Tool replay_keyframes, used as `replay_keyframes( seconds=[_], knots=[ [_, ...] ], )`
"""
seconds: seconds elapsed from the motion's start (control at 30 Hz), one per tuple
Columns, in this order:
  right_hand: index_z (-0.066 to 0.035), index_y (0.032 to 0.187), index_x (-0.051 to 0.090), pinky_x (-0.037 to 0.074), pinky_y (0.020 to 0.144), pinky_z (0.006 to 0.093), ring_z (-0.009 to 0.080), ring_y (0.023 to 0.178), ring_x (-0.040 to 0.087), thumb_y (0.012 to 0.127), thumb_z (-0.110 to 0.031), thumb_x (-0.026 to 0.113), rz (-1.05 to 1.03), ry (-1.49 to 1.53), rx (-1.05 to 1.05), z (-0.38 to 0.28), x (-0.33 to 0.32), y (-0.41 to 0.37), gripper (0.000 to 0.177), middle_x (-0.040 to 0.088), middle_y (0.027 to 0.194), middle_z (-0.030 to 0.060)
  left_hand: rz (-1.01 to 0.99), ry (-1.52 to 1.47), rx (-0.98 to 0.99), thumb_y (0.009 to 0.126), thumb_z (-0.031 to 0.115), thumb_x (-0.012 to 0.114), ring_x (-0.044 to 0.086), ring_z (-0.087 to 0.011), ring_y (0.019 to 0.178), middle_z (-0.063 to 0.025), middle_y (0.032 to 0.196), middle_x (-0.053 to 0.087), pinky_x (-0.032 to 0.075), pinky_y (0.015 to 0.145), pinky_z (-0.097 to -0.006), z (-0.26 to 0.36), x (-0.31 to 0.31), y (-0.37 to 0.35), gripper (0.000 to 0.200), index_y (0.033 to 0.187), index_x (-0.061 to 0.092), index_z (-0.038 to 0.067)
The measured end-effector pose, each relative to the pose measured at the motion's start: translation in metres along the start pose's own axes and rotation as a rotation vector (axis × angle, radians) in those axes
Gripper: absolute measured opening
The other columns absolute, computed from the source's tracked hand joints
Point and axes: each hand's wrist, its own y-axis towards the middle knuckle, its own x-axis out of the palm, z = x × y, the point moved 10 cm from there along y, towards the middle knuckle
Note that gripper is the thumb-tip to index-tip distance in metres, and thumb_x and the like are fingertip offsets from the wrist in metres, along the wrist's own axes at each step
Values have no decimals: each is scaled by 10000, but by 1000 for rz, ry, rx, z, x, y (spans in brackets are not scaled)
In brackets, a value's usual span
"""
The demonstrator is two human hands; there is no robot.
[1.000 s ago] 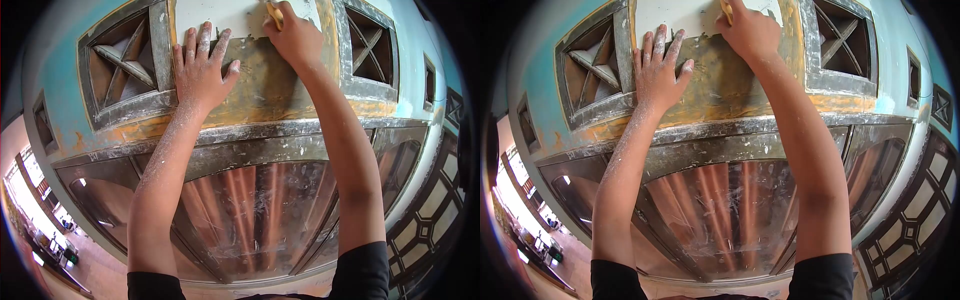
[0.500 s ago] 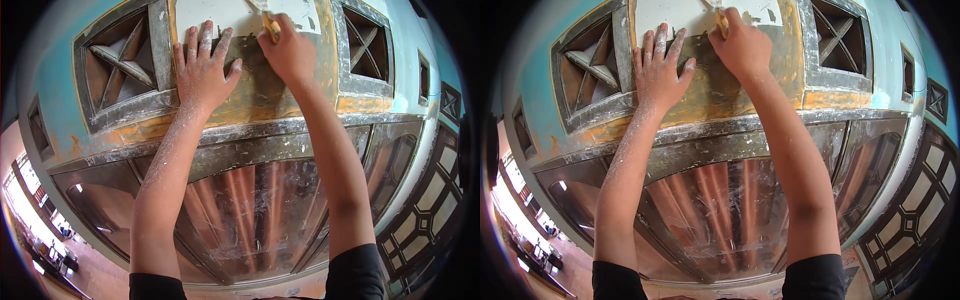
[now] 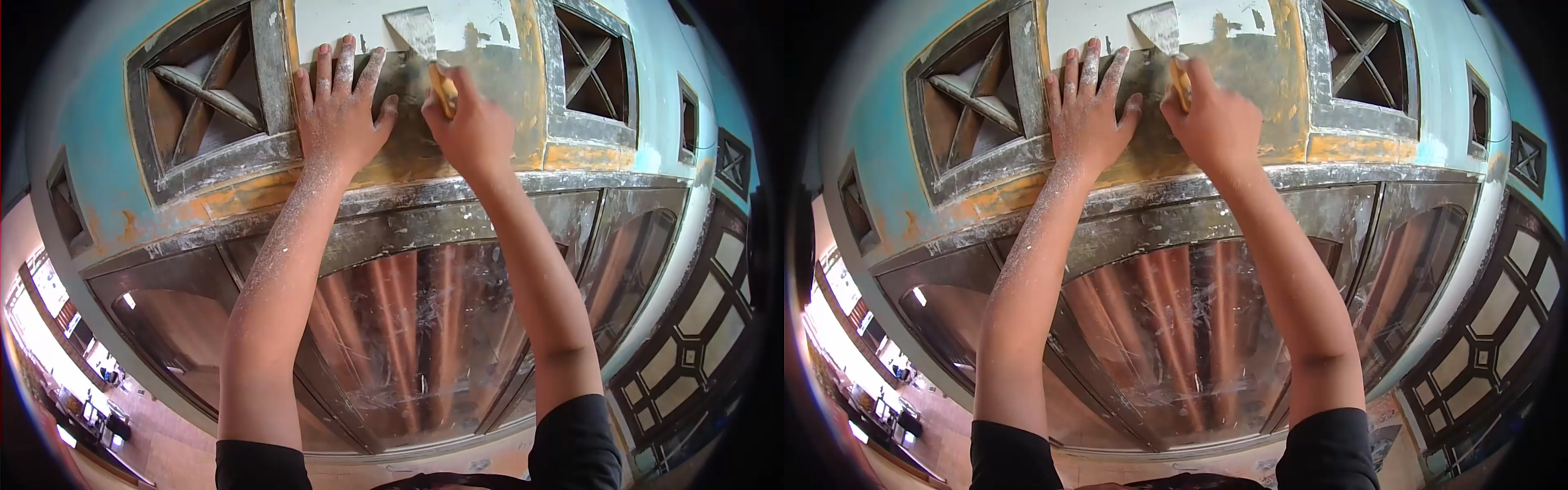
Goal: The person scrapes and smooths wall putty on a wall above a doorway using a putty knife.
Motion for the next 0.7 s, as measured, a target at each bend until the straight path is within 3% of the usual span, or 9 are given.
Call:
replay_keyframes(
  seconds=[0.23,0.3,0.37,0.4,0.43,0.5,0.53,0.63,0.7],
  knots=[
    [-180,1203,563,546,605,508,388,697,710,916,-345,665,42,8,-42,-19,-5,37,347,714,739,132,11,1,24,1018,467,513,196,-351,1568,-88,1694,259,130,1246,-615,2,-1,-4,622,1597,377,285],
    [-187,1236,535,542,615,513,408,703,701,925,-343,653,-13,180,2,-19,-5,27,367,717,758,144,-6,-12,16,1045,476,463,194,-353,1568,-93,1694,261,113,1244,-621,4,2,-13,591,1596,379,277],
    [-182,1259,516,533,629,525,423,704,693,945,-353,640,-45,225,22,-19,-5,10,379,711,750,154,-37,-241,45,1063,523,404,175,-369,1571,-110,1687,273,100,1234,-649,15,6,-28,566,1564,438,260],
    [-171,1257,519,524,630,532,427,697,688,959,-363,632,-112,373,53,-16,5,-1,372,708,745,154,0,-501,3,1100,489,346,323,-316,1516,-149,1619,380,214,1230,-561,22,0,-35,548,1553,451,199],
    [-160,1255,523,515,632,539,432,690,682,973,-372,624,-182,523,84,-18,11,-12,367,705,741,155,-2,-498,-3,1100,489,346,323,-316,1516,-149,1619,380,214,1230,-561,32,-13,-40,548,1553,451,199],
    [-129,1287,519,502,646,528,434,704,678,1021,-353,572,-273,604,123,-19,20,-29,352,705,762,172,-457,-1310,-435,1116,486,324,465,-238,1399,-154,1509,480,342,1175,-420,46,18,-63,578,1529,464,107],
    [-119,1305,513,498,651,517,436,713,676,1037,-325,547,-254,733,114,-23,21,-33,340,700,767,179,-277,-1373,-473,1121,475,347,556,-179,1216,-130,1372,564,430,1060,-316,45,5,-61,584,1498,457,43],
    [-101,1364,489,495,700,485,446,790,674,1065,-251,491,-321,980,146,-34,22,-46,335,693,837,217,-138,-1610,-661,1131,464,287,519,-223,1329,-136,1471,536,389,1131,-365,37,5,-57,620,1543,390,12],
    [-103,1385,480,498,761,474,449,865,675,1061,-251,495,-364,1053,-10,-53,22,-49,356,688,913,248,-77,-1788,-663,1131,376,344,560,-210,1270,-160,1453,546,449,1066,-347,35,-5,-47,556,1566,350,29]
  ],
)
